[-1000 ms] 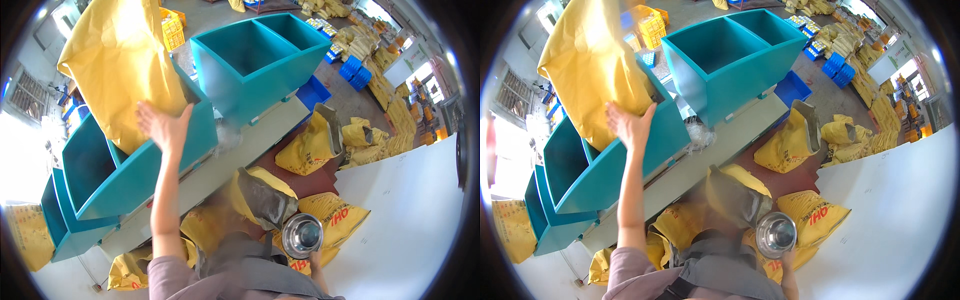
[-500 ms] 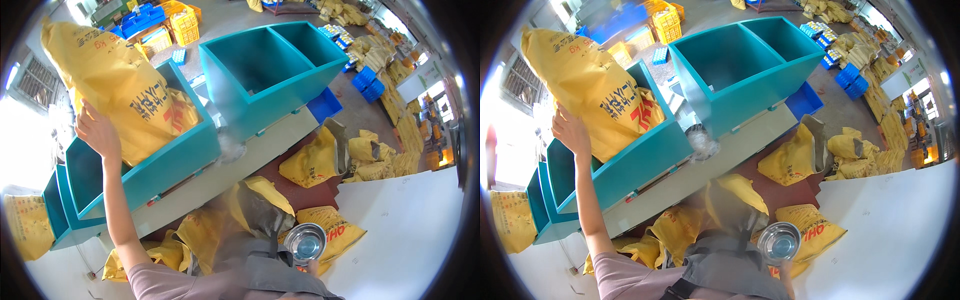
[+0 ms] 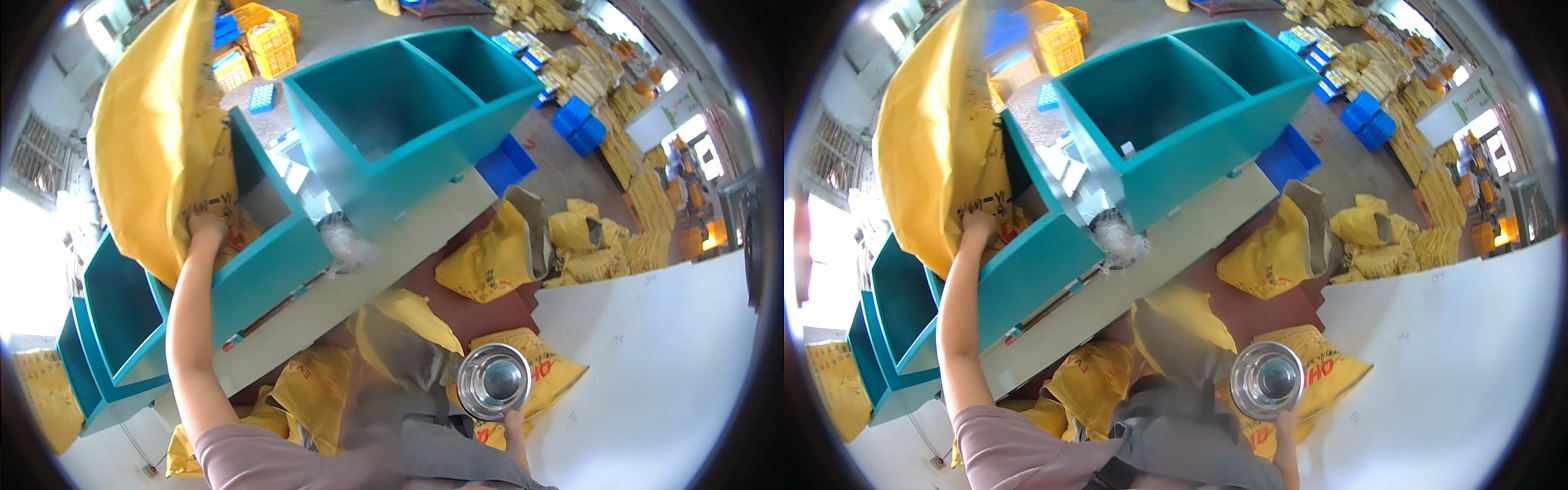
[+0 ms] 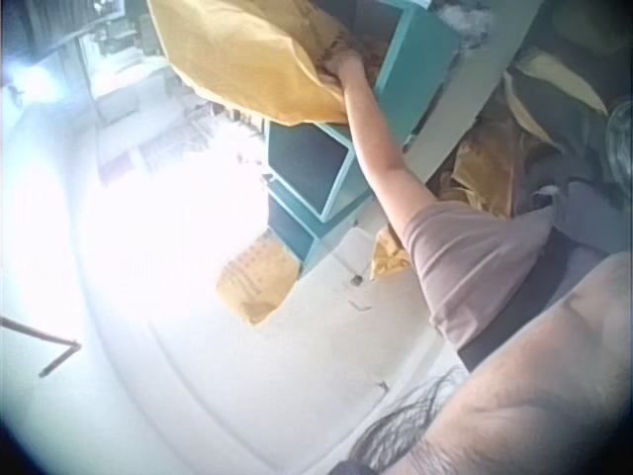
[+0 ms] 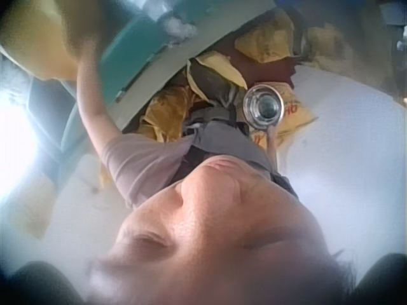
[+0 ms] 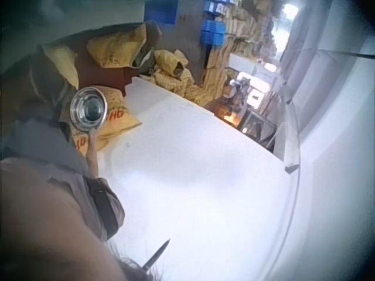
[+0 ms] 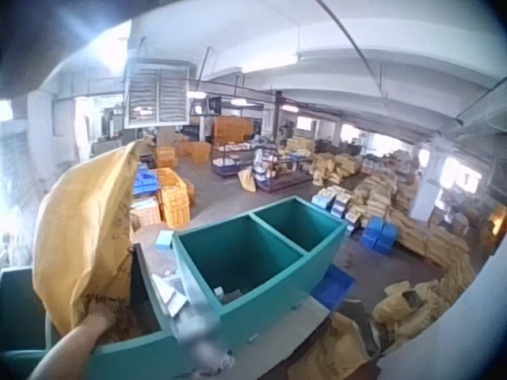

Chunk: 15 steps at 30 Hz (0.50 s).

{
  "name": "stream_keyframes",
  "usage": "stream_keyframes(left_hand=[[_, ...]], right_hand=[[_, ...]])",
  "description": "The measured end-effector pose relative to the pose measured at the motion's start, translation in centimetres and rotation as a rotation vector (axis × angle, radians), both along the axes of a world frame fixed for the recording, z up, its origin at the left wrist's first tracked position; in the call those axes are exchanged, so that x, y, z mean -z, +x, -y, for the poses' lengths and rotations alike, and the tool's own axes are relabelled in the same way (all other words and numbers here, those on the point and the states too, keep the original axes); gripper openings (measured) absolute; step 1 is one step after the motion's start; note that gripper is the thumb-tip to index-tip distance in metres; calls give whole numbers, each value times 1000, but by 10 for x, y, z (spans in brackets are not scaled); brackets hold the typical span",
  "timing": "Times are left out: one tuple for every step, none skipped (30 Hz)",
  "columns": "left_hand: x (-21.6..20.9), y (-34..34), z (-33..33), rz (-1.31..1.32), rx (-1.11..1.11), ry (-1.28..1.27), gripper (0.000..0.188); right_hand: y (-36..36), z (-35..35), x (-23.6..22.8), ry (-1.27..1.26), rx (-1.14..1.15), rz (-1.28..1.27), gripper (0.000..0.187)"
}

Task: The person scoops a granular material from yellow sacks into a metal bowl, then pours it into a blue hopper. They walk to a rack of small white and yellow cups, arrange them, and place them into a blue tray. Finally, they operate a control panel with a stylus while holding a notepad.

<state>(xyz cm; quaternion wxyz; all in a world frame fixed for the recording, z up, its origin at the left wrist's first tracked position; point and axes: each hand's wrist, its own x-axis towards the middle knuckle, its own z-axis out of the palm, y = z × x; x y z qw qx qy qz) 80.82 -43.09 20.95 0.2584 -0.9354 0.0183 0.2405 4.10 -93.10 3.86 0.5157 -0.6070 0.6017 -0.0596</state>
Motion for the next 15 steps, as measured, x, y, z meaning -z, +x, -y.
stream_keyframes(left_hand=[[-5, -2, 4, 47, -14, -42, 53], [-12, -6, 8, 8, -26, -134, 49], [-24, -10, 13, -52, -24, -192, 44], [-33, -21, 23, 137, 53, -488, 37], [-45, -34, 32, 319, 103, -742, 31], [-53, -45, 48, 432, 161, -921, 28], [-59, -57, 67, 536, 145, -1077, 26], [-63, -68, 91, 654, 234, -1030, 24], [-65, -80, 115, 772, 285, -979, 23], [-66, -92, 140, 919, 379, -956, 21], [-67, -99, 165, 974, 458, -934, 22], [-68, -100, 189, 1048, 585, -937, 23], [-68, -99, 216, 1121, 711, -931, 24], [-64, -100, 243, 1126, 687, -943, 27], [-60, -98, 270, 1132, 668, -957, 29]], right_hand=[[-6, -5, -2, -11, -39, 25, 41], [-11, -4, -1, -9, 8, -32, 41], [-24, -14, -2, -12, 73, -108, 41], [-31, -8, 0, -7, 10, -173, 44], [-46, -19, 1, -26, 70, -214, 44], [-54, -22, 6, -115, 84, -216, 45], [-69, -27, 8, -212, 27, -145, 47], [-86, -31, 8, -80, 159, -168, 44], [-99, -26, 12, 39, 236, -138, 42], [-109, -17, 20, 128, 312, -111, 39], [-118, -8, 27, 166, 310, -106, 38], [-125, -3, 34, 179, 311, -111, 38], [-131, 8, 41, 192, 346, -191, 38], [-134, 22, 48, 256, 302, -288, 39], [-136, 33, 55, 238, 302, -333, 38]])
